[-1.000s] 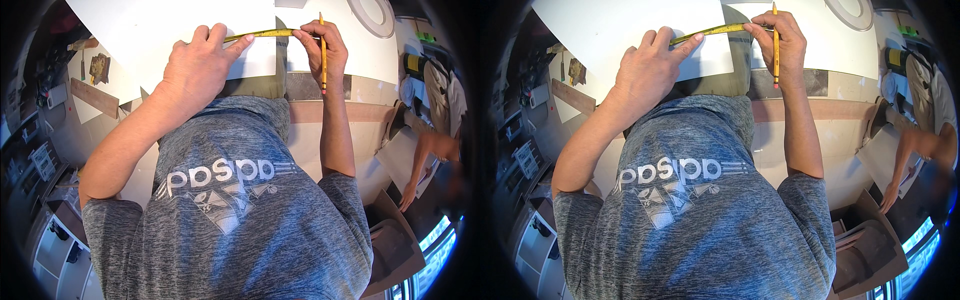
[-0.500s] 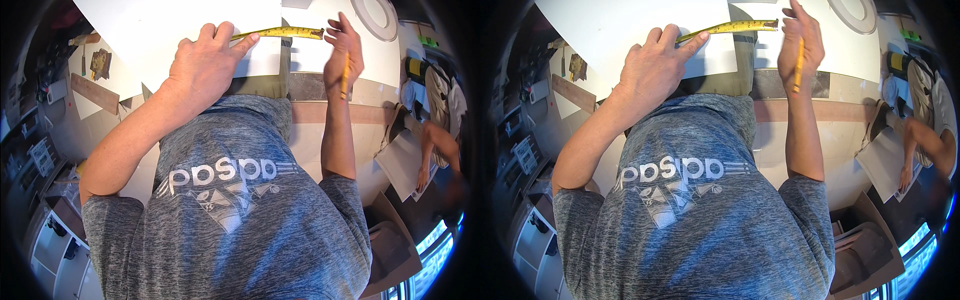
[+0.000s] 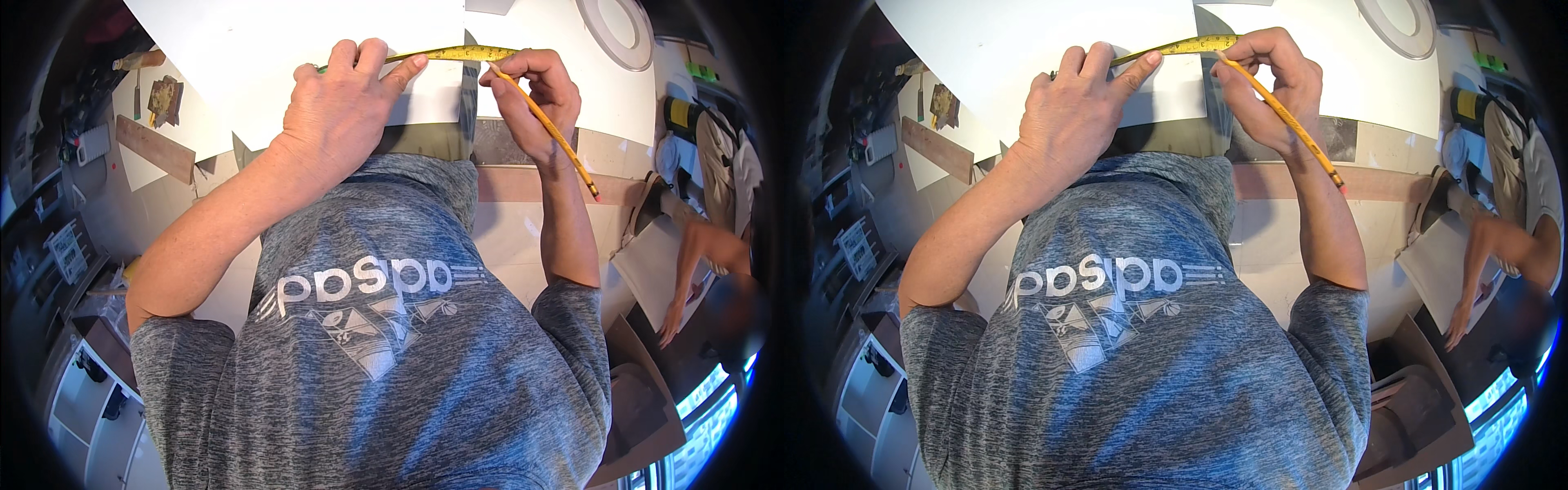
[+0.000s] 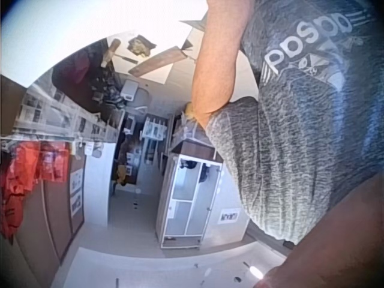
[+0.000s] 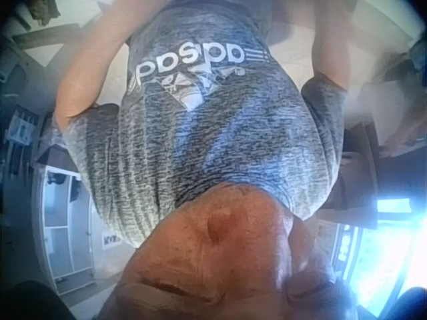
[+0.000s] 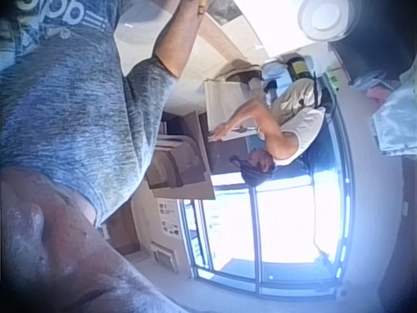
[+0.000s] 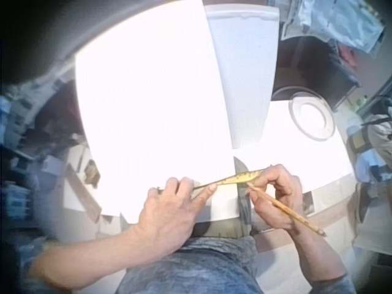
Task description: The person measures and marks a white rectangular panel using a tape measure and a pencil. They repeatedly measure different sections of the panel, make pencil marks, and reposition the panel to continue marking.
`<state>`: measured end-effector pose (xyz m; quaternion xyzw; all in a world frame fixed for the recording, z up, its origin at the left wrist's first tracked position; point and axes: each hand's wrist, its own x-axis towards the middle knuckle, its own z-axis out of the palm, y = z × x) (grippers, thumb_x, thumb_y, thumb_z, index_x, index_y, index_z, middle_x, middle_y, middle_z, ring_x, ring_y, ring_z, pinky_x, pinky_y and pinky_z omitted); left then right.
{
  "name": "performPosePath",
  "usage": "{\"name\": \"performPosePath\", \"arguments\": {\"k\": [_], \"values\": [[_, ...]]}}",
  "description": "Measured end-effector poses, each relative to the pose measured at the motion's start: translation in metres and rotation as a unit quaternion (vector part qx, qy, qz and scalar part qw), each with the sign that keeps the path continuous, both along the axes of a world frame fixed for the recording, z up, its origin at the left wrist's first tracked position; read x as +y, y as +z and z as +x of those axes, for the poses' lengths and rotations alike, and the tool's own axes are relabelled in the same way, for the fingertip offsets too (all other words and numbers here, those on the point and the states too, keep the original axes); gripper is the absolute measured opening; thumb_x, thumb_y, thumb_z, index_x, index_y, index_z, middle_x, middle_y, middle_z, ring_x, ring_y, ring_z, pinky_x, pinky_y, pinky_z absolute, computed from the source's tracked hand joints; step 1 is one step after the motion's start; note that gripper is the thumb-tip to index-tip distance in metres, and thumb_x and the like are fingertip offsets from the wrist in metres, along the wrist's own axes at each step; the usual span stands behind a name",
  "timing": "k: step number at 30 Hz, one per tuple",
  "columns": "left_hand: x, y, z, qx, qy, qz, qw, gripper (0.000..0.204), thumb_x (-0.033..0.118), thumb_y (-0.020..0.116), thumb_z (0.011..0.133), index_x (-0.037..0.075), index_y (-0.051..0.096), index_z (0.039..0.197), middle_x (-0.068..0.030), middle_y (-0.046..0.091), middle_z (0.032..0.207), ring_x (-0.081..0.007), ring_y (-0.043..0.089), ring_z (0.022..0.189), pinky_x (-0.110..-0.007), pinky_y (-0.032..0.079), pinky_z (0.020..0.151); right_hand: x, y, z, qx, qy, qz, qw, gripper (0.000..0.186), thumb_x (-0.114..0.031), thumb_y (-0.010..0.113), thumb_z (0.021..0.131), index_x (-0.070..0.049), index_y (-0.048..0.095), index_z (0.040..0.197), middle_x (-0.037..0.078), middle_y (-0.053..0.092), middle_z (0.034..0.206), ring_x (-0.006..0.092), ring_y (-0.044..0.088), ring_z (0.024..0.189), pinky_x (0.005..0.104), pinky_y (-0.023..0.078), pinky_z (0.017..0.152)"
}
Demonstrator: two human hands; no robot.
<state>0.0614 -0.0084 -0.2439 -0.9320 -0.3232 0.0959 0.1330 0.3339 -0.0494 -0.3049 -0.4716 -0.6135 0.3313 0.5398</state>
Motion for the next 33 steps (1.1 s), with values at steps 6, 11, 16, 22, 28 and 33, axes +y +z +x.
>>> {"name": "performPosePath", "arguments": {"k": [6,11,16,22,28,33], "values": [[-0.002,0.001,0.0,0.004,0.018,-0.02,1.0,0.071,0.02,0.072,0.097,0.031,0.054,0.165,-0.0046,0.056,0.12,-0.0179,0.057,0.104,-0.031,0.059,0.065,0.008,-0.01,-0.004,-0.069,0.005,0.073,0.995,0.012,-0.002,0.085,0.087,-0.004,0.075,0.092,0.006,0.077,0.087,0.0123,0.072,0.076,0.0274,0.058,0.07],[0.0,0.001,-0.001,-0.006,-0.004,0.0,1.0,0.063,0.022,0.068,0.098,0.029,0.06,0.161,-0.0037,0.054,0.117,-0.0157,0.055,0.102,-0.028,0.054,0.061,0.013,-0.012,-0.008,-0.127,-0.018,0.13,0.983,0.013,-0.001,0.086,0.081,-0.006,0.074,0.082,0.006,0.077,0.08,0.0156,0.074,0.072,0.0299,0.059,0.067],[0.0,0.0,-0.002,-0.008,-0.006,-0.002,1.0,0.063,0.022,0.068,0.099,0.028,0.06,0.16,-0.0039,0.054,0.118,-0.0162,0.055,0.102,-0.028,0.054,0.061,0.013,-0.011,-0.012,-0.149,-0.039,0.133,0.979,0.014,-0.001,0.086,0.079,-0.007,0.074,0.08,0.005,0.076,0.075,0.0177,0.074,0.069,0.031,0.059,0.066],[0.001,0.001,-0.002,-0.008,-0.004,-0.006,1.0,0.062,0.022,0.068,0.099,0.028,0.06,0.161,-0.0039,0.054,0.117,-0.016,0.055,0.102,-0.027,0.053,0.06,0.016,-0.01,-0.014,-0.167,-0.042,0.159,0.972,0.015,-0.002,0.086,0.079,-0.007,0.072,0.08,0.006,0.075,0.075,0.0188,0.074,0.069,0.0312,0.06,0.066],[0.001,0.001,-0.002,-0.007,-0.004,-0.009,1.0,0.062,0.022,0.067,0.1,0.028,0.059,0.161,-0.004,0.054,0.117,-0.0154,0.055,0.102,-0.026,0.054,0.059,0.015,-0.009,-0.014,-0.179,-0.044,0.155,0.971,0.016,-0.002,0.086,0.08,-0.007,0.072,0.078,0.006,0.075,0.076,0.0193,0.074,0.068,0.0317,0.059,0.065],[0.001,0.001,-0.002,-0.01,-0.006,-0.009,1.0,0.062,0.022,0.067,0.101,0.028,0.059,0.162,-0.0043,0.054,0.117,-0.0152,0.056,0.101,-0.026,0.054,0.059,0.015,-0.008,-0.015,-0.174,-0.044,0.155,0.971,0.016,-0.002,0.086,0.08,-0.007,0.071,0.077,0.006,0.075,0.075,0.0197,0.074,0.068,0.032,0.059,0.065]]}}
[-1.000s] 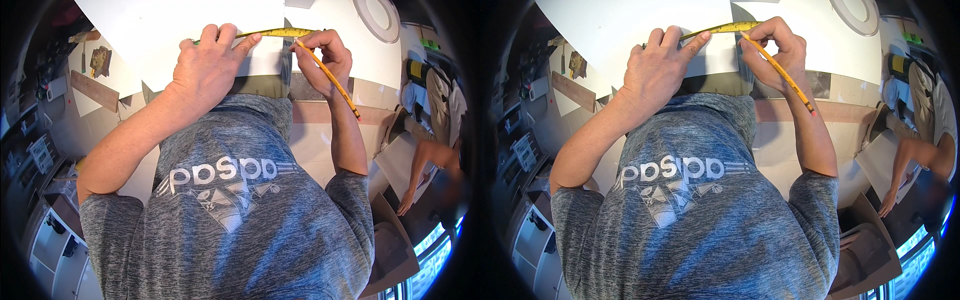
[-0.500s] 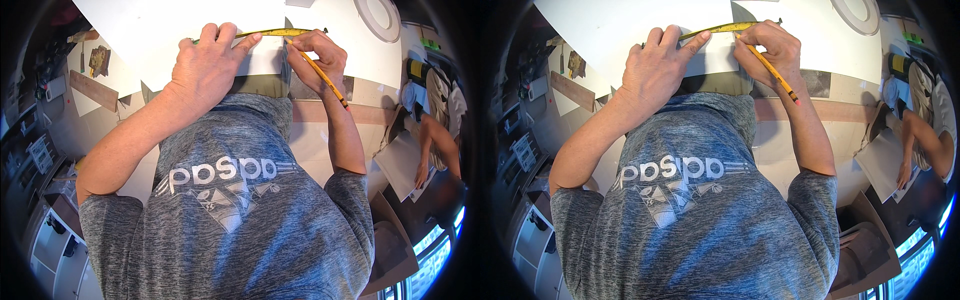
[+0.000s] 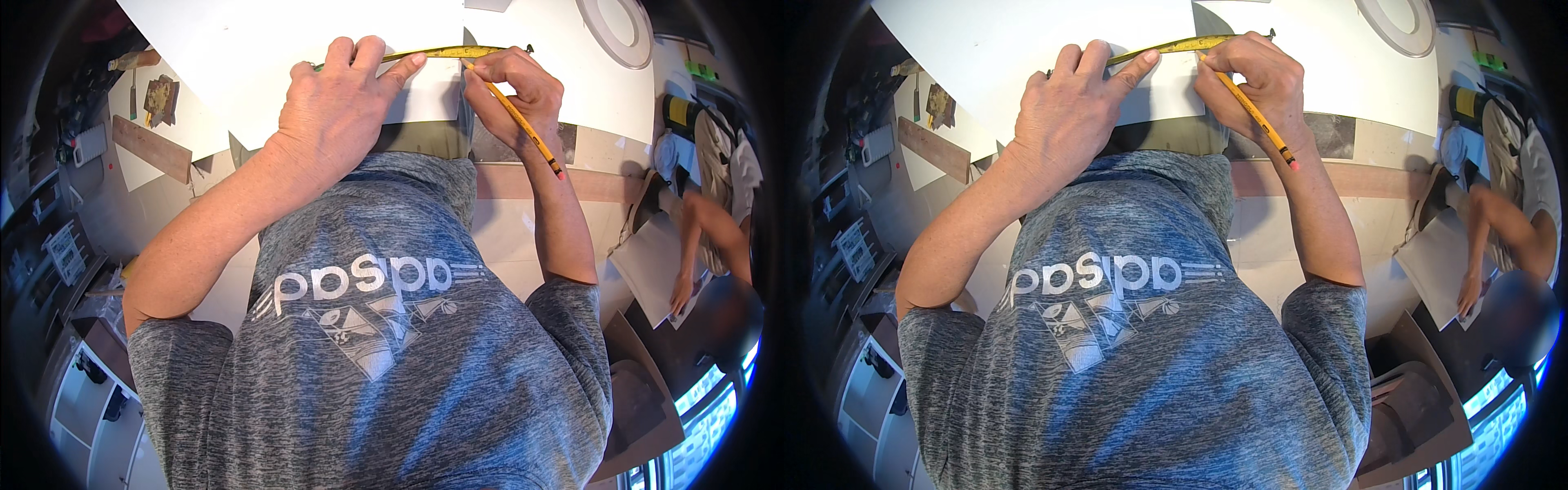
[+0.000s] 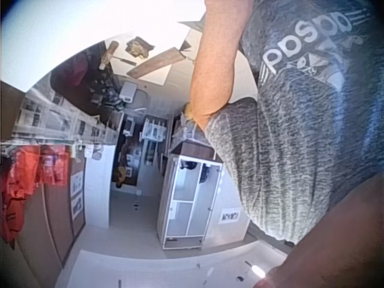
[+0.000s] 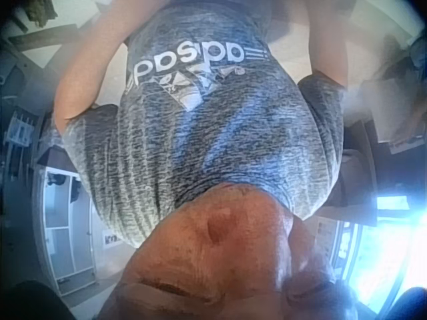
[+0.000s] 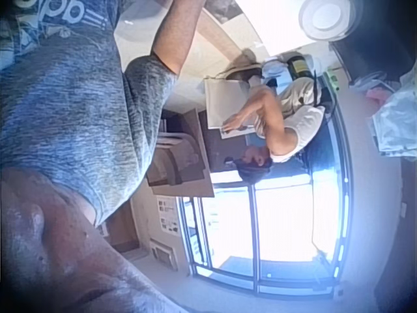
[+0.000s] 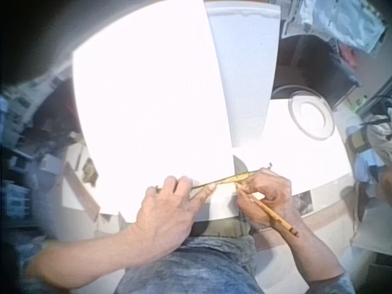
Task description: The person measures and marks a white rectangular panel using a tape measure and a pencil. They repeatedly measure different sections of the panel, make pencil marks, and reposition the panel to continue marking.
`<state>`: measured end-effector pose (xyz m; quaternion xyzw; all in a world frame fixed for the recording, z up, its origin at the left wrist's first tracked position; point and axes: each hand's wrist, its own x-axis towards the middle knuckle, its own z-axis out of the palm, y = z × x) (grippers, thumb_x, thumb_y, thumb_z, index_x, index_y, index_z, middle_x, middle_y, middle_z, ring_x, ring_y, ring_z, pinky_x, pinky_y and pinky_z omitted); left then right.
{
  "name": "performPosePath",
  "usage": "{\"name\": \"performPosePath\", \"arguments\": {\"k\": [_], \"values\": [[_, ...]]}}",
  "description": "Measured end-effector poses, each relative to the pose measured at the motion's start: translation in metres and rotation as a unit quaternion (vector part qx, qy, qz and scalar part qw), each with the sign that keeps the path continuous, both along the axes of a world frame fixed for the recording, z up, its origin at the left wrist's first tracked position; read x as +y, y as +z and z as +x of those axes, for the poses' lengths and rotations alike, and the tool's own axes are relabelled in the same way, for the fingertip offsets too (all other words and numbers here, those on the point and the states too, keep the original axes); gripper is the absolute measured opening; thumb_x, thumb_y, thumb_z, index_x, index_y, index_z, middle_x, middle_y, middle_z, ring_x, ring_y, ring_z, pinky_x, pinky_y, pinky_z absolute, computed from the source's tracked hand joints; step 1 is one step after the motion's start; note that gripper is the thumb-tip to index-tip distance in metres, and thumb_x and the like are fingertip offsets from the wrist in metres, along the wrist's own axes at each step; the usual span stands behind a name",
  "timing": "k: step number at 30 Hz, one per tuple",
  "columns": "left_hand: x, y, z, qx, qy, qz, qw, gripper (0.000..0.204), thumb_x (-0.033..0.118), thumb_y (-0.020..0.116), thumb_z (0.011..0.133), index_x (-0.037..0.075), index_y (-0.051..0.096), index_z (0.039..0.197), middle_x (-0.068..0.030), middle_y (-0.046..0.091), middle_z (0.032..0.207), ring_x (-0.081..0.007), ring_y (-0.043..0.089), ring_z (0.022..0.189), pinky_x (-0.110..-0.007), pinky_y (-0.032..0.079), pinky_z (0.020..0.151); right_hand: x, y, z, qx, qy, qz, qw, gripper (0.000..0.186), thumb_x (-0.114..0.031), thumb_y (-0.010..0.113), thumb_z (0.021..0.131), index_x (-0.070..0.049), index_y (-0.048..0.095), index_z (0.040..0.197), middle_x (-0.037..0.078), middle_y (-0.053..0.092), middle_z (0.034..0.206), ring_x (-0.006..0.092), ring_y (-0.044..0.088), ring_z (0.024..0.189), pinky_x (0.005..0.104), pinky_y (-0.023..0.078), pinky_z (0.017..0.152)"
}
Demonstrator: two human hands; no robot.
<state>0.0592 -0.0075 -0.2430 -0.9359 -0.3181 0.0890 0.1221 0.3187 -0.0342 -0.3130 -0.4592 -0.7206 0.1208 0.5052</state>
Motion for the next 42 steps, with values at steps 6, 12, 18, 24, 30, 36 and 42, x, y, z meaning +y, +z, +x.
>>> {"name": "performPosePath", "arguments": {"k": [6,12,18,24,30,36,42], "values": [[0.001,0.0,0.0,0.005,0.003,-0.01,1.0,0.062,0.022,0.066,0.102,0.027,0.057,0.163,-0.0051,0.054,0.118,-0.0157,0.055,0.102,-0.027,0.055,0.06,0.0,0.0,0.0,-0.005,0.001,-0.006,1.0,0.018,-0.001,0.086,0.08,-0.006,0.069,0.077,0.006,0.074,0.075,0.0205,0.073,0.068,0.0325,0.059,0.066],[0.0,0.003,0.002,0.008,0.022,-0.025,0.999,0.068,0.02,0.072,0.098,0.029,0.056,0.164,-0.0046,0.056,0.119,-0.0174,0.058,0.103,-0.031,0.06,0.066,-0.001,-0.001,0.0,-0.003,-0.001,-0.01,1.0,0.019,-0.001,0.086,0.08,-0.006,0.068,0.077,0.006,0.073,0.074,0.0206,0.073,0.068,0.0324,0.059,0.065],[0.0,0.005,0.003,0.005,0.026,-0.031,0.999,0.071,0.019,0.075,0.097,0.031,0.055,0.164,-0.004,0.057,0.118,-0.0179,0.059,0.104,-0.032,0.063,0.068,-0.001,-0.002,-0.001,0.002,-0.002,-0.006,1.0,0.019,-0.001,0.086,0.08,-0.007,0.068,0.077,0.006,0.073,0.074,0.0197,0.072,0.067,0.0325,0.058,0.064],[-0.001,0.006,0.003,0.008,0.029,-0.032,0.999,0.071,0.019,0.075,0.097,0.031,0.055,0.164,-0.004,0.057,0.118,-0.0178,0.059,0.104,-0.032,0.063,0.069,-0.001,-0.001,0.0,0.0,0.0,-0.011,1.0,0.018,-0.002,0.086,0.081,-0.006,0.069,0.077,0.006,0.073,0.074,0.0194,0.072,0.067,0.0325,0.058,0.064],[-0.001,0.007,0.004,0.013,0.032,-0.039,0.999,0.071,0.019,0.074,0.097,0.031,0.054,0.165,-0.0043,0.057,0.12,-0.0185,0.059,0.105,-0.033,0.063,0.07,-0.002,0.0,0.0,-0.009,-0.001,-0.015,1.0,0.017,-0.003,0.086,0.081,-0.006,0.069,0.077,0.006,0.074,0.074,0.0194,0.071,0.066,0.0327,0.058,0.064],[-0.001,0.008,0.005,0.017,0.036,-0.043,0.998,0.071,0.019,0.074,0.097,0.032,0.054,0.165,-0.0044,0.057,0.12,-0.0191,0.06,0.106,-0.034,0.064,0.072,-0.002,0.0,0.0,0.002,0.002,-0.026,1.0,0.015,-0.001,0.085,0.081,-0.006,0.071,0.079,0.006,0.074,0.075,0.0191,0.072,0.068,0.0315,0.058,0.066],[0.001,0.014,-0.002,-0.105,0.047,-0.107,0.988,0.068,0.013,0.075,0.095,0.028,0.06,0.161,-0.0071,0.06,0.12,-0.0215,0.063,0.107,-0.036,0.062,0.074,-0.019,0.023,0.005,0.277,-0.01,-0.129,0.952,0.013,0.005,0.082,0.093,-0.001,0.072,0.1,0.009,0.079,0.095,0.0133,0.074,0.082,0.0264,0.059,0.073]]}}
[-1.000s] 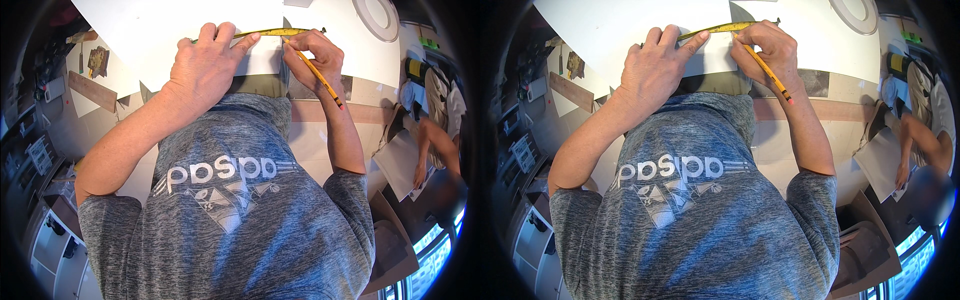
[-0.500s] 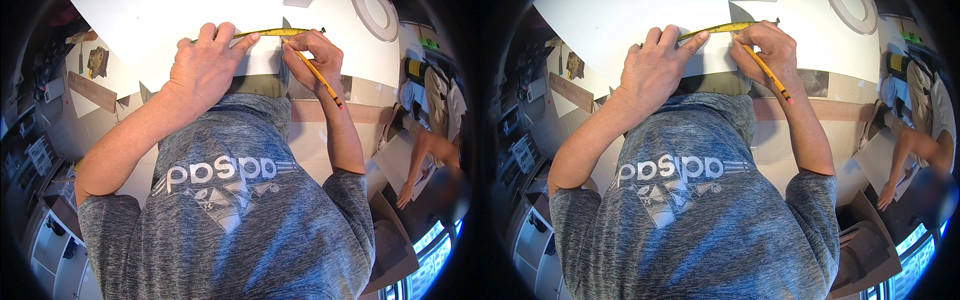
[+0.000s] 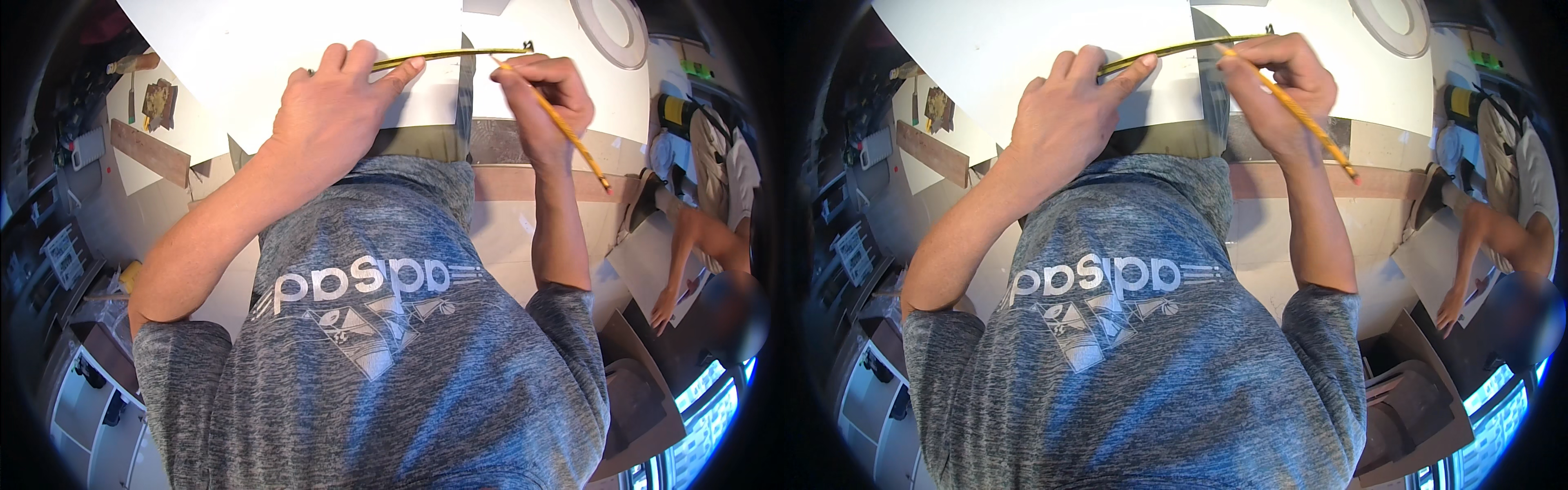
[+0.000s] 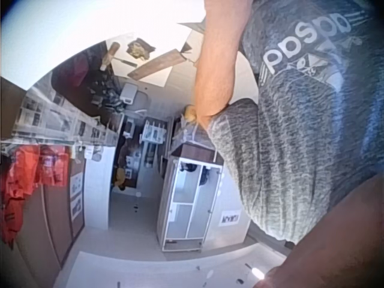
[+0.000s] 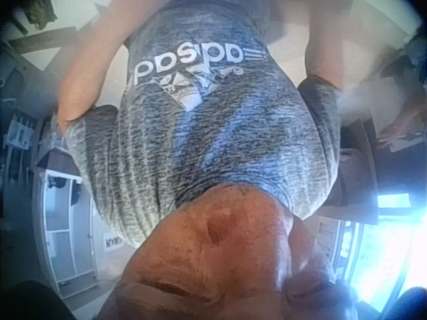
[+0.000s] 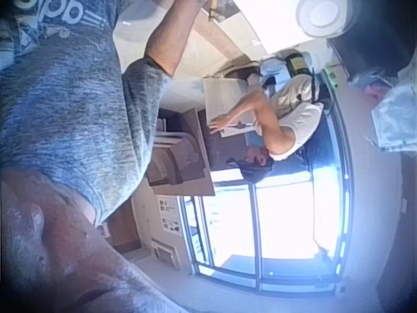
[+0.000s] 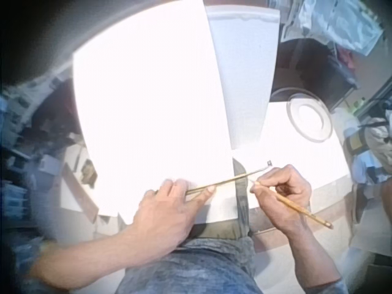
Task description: The person measures and marks a white rectangular panel using a tape measure and a pencil. They repeatedly measure different sections of the panel, make pencil marks, and reposition the panel to continue marking.
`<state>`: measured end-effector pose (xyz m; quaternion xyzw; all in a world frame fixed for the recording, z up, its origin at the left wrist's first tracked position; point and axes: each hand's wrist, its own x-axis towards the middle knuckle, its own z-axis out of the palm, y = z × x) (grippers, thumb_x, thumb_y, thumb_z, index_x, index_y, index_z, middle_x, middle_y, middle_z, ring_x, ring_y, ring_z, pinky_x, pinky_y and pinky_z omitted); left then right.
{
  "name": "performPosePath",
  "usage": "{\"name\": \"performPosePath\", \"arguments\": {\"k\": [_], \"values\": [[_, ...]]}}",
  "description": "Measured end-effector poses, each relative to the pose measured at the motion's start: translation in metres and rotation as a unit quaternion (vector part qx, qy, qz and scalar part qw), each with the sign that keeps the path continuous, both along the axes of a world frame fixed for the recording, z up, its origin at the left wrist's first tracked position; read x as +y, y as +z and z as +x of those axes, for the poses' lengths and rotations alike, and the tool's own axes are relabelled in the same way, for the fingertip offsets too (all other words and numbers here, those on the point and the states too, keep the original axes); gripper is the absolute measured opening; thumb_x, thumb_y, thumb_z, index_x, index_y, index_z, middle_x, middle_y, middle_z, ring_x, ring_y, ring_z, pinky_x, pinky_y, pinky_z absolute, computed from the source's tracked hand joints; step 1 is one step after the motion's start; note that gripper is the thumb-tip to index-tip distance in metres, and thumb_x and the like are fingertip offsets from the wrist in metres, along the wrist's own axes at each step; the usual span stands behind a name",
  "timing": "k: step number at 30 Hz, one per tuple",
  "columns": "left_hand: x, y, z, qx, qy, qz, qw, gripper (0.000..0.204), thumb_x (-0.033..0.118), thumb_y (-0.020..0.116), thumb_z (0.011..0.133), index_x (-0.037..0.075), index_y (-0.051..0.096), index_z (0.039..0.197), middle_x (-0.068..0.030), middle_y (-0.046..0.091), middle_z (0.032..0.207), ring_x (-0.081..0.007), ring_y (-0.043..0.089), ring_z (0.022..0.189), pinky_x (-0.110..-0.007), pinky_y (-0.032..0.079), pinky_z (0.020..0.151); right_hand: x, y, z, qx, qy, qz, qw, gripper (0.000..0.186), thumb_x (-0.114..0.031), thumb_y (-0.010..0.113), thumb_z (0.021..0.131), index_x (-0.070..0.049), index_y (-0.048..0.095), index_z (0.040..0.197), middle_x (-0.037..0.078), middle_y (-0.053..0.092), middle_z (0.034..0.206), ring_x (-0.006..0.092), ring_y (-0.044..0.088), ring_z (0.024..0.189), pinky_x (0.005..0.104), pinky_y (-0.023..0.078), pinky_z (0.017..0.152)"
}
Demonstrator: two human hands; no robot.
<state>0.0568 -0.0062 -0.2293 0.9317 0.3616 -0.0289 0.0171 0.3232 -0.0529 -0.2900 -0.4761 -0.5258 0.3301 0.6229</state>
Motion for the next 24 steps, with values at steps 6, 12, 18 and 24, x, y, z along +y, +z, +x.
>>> {"name": "performPosePath", "arguments": {"k": [6,12,18,24], "values": [[0.004,0.006,-0.049,-0.279,0.124,0.002,0.952,0.068,0.005,0.073,0.095,0.023,0.062,0.16,-0.0118,0.064,0.119,-0.0207,0.065,0.104,-0.036,0.06,0.084,-0.021,0.006,0.009,0.14,-0.071,-0.138,0.978,0.026,0.0,0.084,0.096,0.004,0.077,0.12,0.015,0.083,0.106,0.0179,0.079,0.1,0.0258,0.064,0.089],[0.019,-0.002,-0.129,-0.566,0.353,-0.017,0.745,0.064,0.002,0.067,0.103,0.008,0.052,0.165,-0.0143,0.065,0.127,-0.024,0.07,0.111,-0.032,0.058,0.098,-0.024,-0.013,-0.01,0.109,-0.046,-0.218,0.969,0.026,-0.004,0.085,0.097,0.003,0.078,0.122,0.01,0.081,0.106,0.0117,0.075,0.095,0.0237,0.061,0.086],[0.026,-0.03,-0.211,-0.732,0.417,-0.114,0.526,0.061,-0.002,0.063,0.102,-0.004,0.045,0.16,-0.0204,0.068,0.13,-0.0346,0.072,0.116,-0.043,0.064,0.1,-0.012,-0.019,-0.019,0.088,-0.035,-0.208,0.974,0.018,0.0,0.081,0.098,0.002,0.079,0.116,0.008,0.08,0.103,0.011,0.073,0.093,0.0243,0.061,0.084],[0.013,-0.059,-0.245,-0.715,0.44,-0.182,0.512,0.075,-0.006,0.066,0.094,-0.007,0.038,0.163,-0.0224,0.066,0.139,-0.0361,0.074,0.114,-0.044,0.064,0.098,-0.006,-0.02,-0.015,0.074,-0.013,-0.21,0.975,0.019,0.003,0.079,0.098,0.004,0.077,0.117,0.014,0.082,0.108,0.0159,0.078,0.098,0.0276,0.066,0.089]]}}
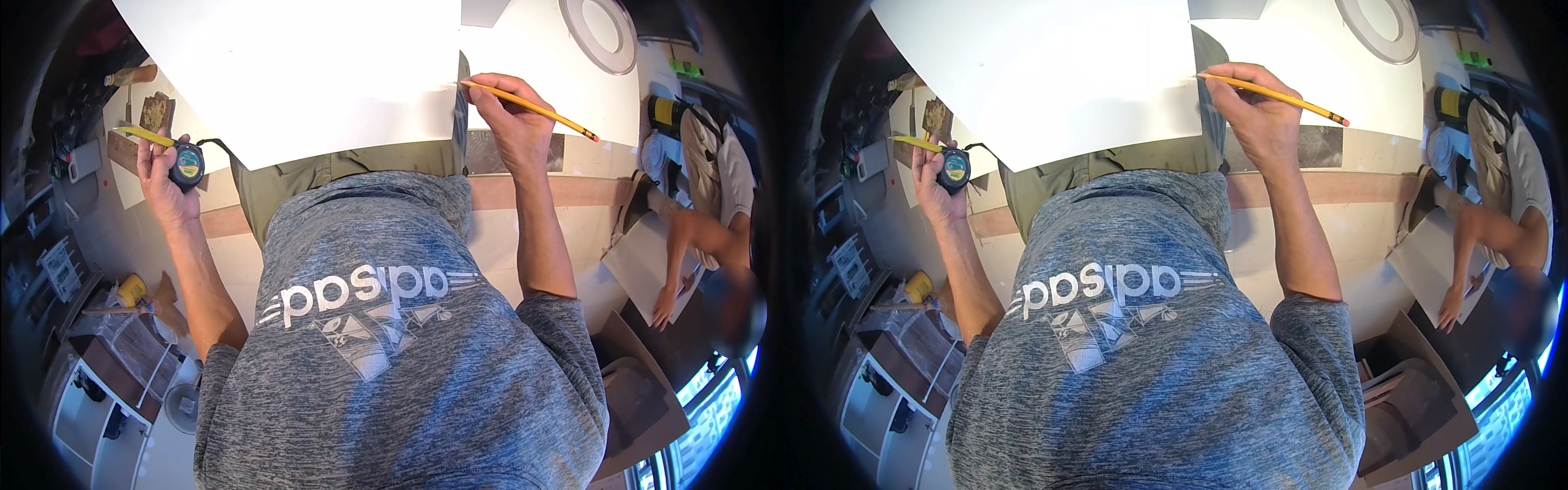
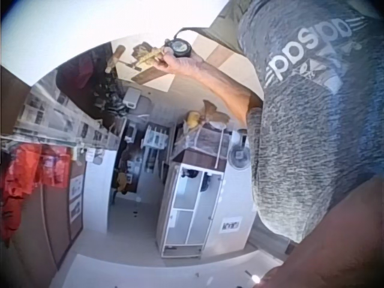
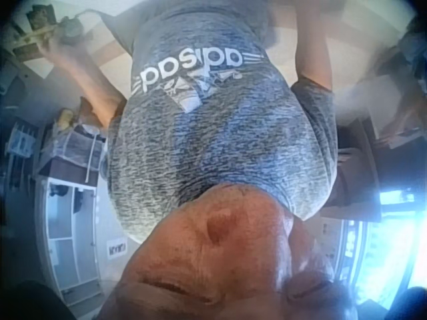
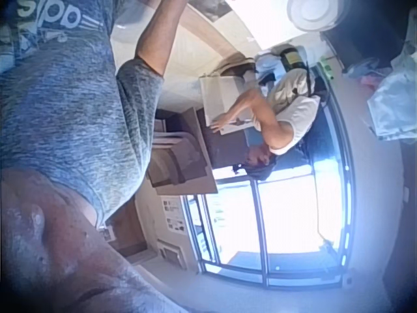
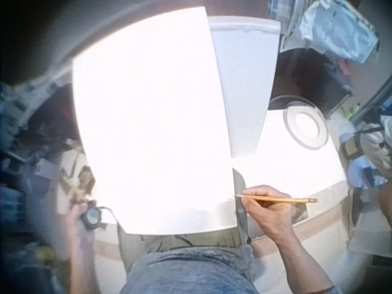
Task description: The person measures and marks a white rectangular panel using a tape measure and a pencil. They repeatedly measure different sections of the panel, make pencil marks, and reposition the panel to continue marking.
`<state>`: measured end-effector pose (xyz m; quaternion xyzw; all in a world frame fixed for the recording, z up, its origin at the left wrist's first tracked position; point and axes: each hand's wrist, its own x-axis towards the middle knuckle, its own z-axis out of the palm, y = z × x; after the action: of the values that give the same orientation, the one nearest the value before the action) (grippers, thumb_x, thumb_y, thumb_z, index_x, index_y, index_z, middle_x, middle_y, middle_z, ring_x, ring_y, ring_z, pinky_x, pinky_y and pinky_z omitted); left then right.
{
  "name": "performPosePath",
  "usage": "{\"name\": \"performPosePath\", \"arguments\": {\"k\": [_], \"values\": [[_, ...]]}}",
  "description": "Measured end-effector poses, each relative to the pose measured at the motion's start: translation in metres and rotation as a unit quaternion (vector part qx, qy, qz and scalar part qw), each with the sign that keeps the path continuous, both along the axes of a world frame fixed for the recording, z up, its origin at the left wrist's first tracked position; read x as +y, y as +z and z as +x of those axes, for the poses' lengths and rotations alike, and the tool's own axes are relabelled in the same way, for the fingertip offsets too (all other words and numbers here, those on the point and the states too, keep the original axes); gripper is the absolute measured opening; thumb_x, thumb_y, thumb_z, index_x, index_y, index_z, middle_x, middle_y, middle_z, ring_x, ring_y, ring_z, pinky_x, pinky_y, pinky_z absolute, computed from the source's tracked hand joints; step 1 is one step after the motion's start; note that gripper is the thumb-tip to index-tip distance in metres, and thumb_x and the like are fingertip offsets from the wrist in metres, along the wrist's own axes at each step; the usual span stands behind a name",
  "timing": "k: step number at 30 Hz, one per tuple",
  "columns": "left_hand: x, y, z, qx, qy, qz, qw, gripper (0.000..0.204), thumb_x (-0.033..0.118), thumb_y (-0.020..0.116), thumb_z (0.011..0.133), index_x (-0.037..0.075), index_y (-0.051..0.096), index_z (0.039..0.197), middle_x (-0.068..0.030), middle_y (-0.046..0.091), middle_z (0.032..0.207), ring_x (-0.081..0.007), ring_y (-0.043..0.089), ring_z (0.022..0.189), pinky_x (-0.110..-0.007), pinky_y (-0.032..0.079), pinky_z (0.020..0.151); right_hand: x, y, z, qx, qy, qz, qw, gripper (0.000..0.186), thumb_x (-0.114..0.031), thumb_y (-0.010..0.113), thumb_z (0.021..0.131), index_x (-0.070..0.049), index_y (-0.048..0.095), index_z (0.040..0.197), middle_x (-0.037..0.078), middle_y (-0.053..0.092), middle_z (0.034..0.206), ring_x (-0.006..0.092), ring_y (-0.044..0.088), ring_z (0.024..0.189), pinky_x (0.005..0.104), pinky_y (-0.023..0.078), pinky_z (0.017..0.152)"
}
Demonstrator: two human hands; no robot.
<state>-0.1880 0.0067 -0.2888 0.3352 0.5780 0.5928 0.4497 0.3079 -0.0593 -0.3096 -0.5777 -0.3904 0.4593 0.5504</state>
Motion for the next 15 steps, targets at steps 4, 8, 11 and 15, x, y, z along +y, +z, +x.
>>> {"name": "performPosePath", "arguments": {"k": [4,8,11,15], "values": [[-0.002,-0.009,0.0,0.103,-0.063,-0.036,0.992,0.078,-0.005,0.067,0.093,-0.005,0.037,0.165,-0.0203,0.068,0.141,-0.0313,0.074,0.113,-0.041,0.063,0.099,0.002,0.0,-0.001,0.012,0.01,-0.003,1.0,0.018,0.003,0.079,0.099,0.004,0.076,0.117,0.014,0.082,0.109,0.0164,0.079,0.099,0.0271,0.066,0.089],[-0.001,-0.007,0.007,0.158,-0.137,-0.097,0.973,0.074,0.005,0.078,0.097,-0.002,0.048,0.163,-0.013,0.074,0.131,-0.0199,0.073,0.109,-0.034,0.06,0.099,0.003,-0.001,-0.001,0.004,0.014,0.001,1.0,0.018,0.002,0.079,0.099,0.005,0.076,0.117,0.014,0.082,0.109,0.0167,0.079,0.098,0.0274,0.066,0.089],[-0.003,-0.005,0.016,0.214,-0.18,-0.154,0.948,0.074,0.025,0.09,0.095,-0.002,0.059,0.156,-0.0091,0.076,0.126,-0.0153,0.071,0.11,-0.031,0.058,0.099,0.004,-0.002,-0.001,-0.006,0.019,0.01,1.0,0.018,0.002,0.078,0.1,0.005,0.076,0.118,0.014,0.082,0.108,0.0166,0.079,0.098,0.0274,0.066,0.088],[-0.003,-0.004,0.028,0.253,-0.214,-0.186,0.925,0.068,0.031,0.091,0.094,-0.003,0.067,0.148,-0.009,0.078,0.118,-0.014,0.071,0.106,-0.029,0.057,0.095,0.005,-0.002,-0.002,0.006,0.011,0.005,1.0,0.015,-0.004,0.081,0.099,0.0,0.081,0.114,0.007,0.08,0.101,0.0092,0.073,0.091,0.0232,0.062,0.081]]}}
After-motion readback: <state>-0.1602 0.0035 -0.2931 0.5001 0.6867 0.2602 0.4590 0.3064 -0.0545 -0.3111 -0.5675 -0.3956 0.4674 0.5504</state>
